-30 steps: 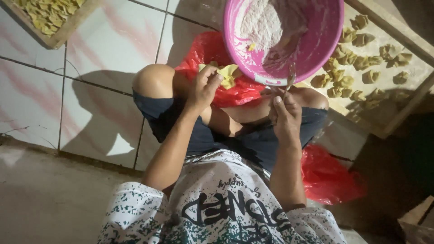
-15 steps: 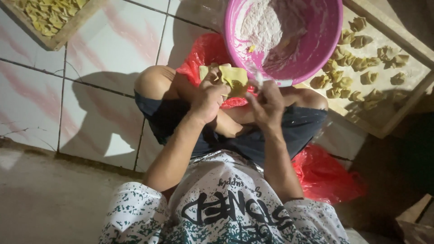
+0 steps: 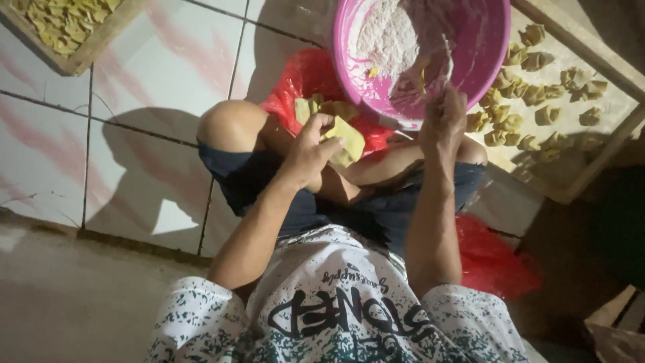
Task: Filling and folding square dough wrappers to make dumplings or wontons while sitting on the floor.
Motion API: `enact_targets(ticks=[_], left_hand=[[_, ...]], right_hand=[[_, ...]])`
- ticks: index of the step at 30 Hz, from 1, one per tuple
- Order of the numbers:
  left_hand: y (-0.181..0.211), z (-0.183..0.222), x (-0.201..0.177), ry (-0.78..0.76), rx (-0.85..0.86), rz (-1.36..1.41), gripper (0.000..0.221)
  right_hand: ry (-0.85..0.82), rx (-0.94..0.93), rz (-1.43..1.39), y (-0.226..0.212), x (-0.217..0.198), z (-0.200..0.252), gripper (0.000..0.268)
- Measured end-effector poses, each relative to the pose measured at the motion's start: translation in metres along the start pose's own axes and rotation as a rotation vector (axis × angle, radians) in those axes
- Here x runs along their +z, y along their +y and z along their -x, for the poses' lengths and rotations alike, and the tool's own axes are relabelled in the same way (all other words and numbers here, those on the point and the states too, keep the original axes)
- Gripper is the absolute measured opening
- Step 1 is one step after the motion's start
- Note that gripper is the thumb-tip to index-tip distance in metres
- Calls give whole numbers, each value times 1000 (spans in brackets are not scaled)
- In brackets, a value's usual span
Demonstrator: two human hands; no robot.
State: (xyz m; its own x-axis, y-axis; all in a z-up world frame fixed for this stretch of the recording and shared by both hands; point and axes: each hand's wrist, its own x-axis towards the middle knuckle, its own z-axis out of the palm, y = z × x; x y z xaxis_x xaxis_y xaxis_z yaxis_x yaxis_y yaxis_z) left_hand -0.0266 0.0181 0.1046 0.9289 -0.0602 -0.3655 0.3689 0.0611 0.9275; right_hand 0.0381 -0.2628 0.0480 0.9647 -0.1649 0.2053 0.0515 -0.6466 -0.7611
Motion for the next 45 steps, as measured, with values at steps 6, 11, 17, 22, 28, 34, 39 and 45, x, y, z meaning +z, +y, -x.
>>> enact_targets(ticks=[6, 11, 17, 22, 28, 34, 39, 45], left_hand=[[-12, -11, -1, 9, 264, -585, 29], [5, -20, 1, 23, 36, -347, 30], [27, -29, 10, 45, -238, 149, 32], [52, -35, 9, 79, -411, 87, 43], [-11, -47, 9, 134, -231, 369, 25], [-25, -38, 18, 206, -255, 435, 24], [41, -25, 22, 293, -268, 266, 38], [-6, -49, 31, 315, -209, 242, 40]], right_hand=[[-461, -98, 256, -51, 12, -24, 38], [-387, 11, 389, 43, 95, -39, 31], [-396, 296, 195, -14, 114, -69, 38], [-469, 245, 163, 8, 121, -57, 10], [-760, -18, 562, 40, 76, -35, 27], [-854, 309, 793, 47, 59, -31, 18], [-856, 273, 775, 81, 83, -17, 19], [-893, 240, 312, 21, 73, -27, 32]])
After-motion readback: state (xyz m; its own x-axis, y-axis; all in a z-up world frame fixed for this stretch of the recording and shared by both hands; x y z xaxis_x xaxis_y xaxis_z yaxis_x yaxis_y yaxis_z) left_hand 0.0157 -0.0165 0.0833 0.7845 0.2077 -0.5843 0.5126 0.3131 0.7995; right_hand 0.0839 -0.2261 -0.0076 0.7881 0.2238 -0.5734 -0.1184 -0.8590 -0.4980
